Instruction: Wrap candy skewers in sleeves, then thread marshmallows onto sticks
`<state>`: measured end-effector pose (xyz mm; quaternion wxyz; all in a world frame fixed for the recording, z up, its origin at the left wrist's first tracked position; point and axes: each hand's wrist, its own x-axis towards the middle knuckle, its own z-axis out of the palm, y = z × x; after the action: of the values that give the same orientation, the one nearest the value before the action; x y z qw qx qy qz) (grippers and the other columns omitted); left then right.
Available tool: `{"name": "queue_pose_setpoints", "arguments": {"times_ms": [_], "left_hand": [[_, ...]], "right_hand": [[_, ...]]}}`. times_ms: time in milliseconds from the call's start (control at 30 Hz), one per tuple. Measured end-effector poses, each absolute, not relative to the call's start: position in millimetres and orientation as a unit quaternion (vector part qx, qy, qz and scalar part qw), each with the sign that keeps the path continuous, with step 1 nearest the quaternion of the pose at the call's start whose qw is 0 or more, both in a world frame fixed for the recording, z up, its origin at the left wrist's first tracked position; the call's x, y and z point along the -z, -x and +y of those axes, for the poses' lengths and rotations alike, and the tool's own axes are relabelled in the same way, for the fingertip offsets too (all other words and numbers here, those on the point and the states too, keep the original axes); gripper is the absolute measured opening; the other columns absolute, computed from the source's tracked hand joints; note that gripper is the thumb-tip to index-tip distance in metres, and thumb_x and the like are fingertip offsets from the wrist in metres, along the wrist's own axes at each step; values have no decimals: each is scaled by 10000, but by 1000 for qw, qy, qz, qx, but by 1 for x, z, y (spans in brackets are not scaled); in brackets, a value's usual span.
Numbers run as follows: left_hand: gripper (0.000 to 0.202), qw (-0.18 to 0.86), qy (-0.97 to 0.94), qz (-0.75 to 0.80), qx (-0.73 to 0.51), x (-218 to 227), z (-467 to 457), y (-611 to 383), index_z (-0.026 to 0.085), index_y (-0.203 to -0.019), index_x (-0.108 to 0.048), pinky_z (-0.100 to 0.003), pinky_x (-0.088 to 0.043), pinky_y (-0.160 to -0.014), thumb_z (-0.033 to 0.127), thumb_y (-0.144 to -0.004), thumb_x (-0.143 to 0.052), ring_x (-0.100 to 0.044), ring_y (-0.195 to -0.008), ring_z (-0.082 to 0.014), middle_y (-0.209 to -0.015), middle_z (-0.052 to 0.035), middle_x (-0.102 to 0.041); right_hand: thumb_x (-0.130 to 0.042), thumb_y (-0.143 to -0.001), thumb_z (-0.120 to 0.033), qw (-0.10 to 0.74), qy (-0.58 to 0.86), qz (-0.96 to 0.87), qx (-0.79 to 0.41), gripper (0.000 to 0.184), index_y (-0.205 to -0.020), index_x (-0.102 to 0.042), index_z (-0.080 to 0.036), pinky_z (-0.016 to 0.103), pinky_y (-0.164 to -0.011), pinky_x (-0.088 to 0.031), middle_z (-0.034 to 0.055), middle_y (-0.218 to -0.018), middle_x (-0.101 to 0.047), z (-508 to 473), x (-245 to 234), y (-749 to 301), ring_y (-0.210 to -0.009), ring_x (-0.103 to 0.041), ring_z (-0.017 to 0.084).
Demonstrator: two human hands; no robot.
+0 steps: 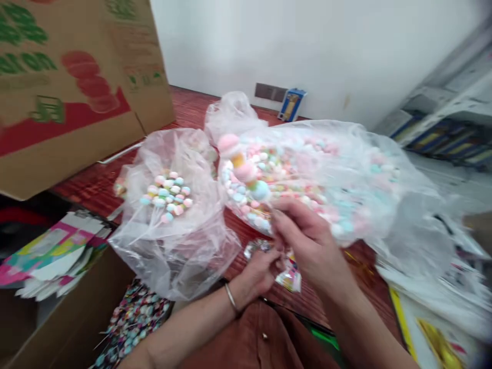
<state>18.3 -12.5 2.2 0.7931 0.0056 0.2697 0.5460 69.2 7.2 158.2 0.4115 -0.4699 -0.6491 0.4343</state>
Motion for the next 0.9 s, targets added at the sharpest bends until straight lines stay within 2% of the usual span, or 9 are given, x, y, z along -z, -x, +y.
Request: {"name": "queue_pose_setpoints", "arguments": {"times_ms": [67,100,167,233,467,767,900], "left_hand": [[202,819,17,259,-511,4,-13,-21,122,-845,-655,-228,-519,-606,267,-795,-787,-573,-627,-92,-776,-21,-637],[253,826,28,255,-501,6,-14,-21,121,-740,-626,-186,-466,-534,238,-719,-850,-499,-534,-56,-661,14,-584],[331,832,40,252,-493,5,-13,-19,128,-684,-603,-162,-425,-494,235,-625,-911,-437,-485,-30,-610,37,-554],[357,832,42,256,-491,1,-13,-19,131,-689,-606,-167,-436,-501,243,-590,-930,-445,-491,-32,-622,35,-567],[366,806,12,292,-515,-12,-15,-29,138,-677,-587,-167,-442,-515,252,-597,-925,-440,-501,-34,-595,50,-535],[373,748,-85,337,-565,-35,-19,-31,147,-702,-582,-162,-406,-507,258,-591,-920,-446,-515,-42,-590,62,-531],[346,728,-143,343,-576,-42,-19,-29,155,-678,-587,-175,-402,-519,252,-601,-910,-456,-519,-57,-580,57,-533]], "right_hand": [[-590,-936,-324,428,564,-648,-279,139,-1011,-697,-275,199,-667,-488,-33,-833,-687,-31,-160,-131,-728,-636,112],[-592,-932,-321,417,600,-648,-213,156,-1035,-701,-282,203,-711,-503,-26,-859,-700,-50,-158,-157,-782,-660,129],[-578,-926,-320,375,635,-665,-121,170,-1024,-710,-274,209,-750,-525,-10,-883,-721,-85,-148,-198,-823,-689,155],[-564,-931,-309,340,643,-681,-85,179,-1036,-702,-267,206,-739,-544,2,-931,-738,-112,-134,-222,-823,-706,165],[-544,-960,-282,323,649,-686,-55,185,-1097,-668,-265,230,-850,-548,-5,-1005,-747,-145,-98,-237,-874,-718,163],[-567,-929,-229,303,616,-722,-81,256,-1170,-647,-261,268,-746,-568,45,-958,-732,-151,-97,-245,-841,-719,192],[-584,-910,-264,308,637,-701,-97,237,-1124,-686,-275,295,-744,-581,45,-932,-746,-153,-98,-246,-816,-725,208]]}}
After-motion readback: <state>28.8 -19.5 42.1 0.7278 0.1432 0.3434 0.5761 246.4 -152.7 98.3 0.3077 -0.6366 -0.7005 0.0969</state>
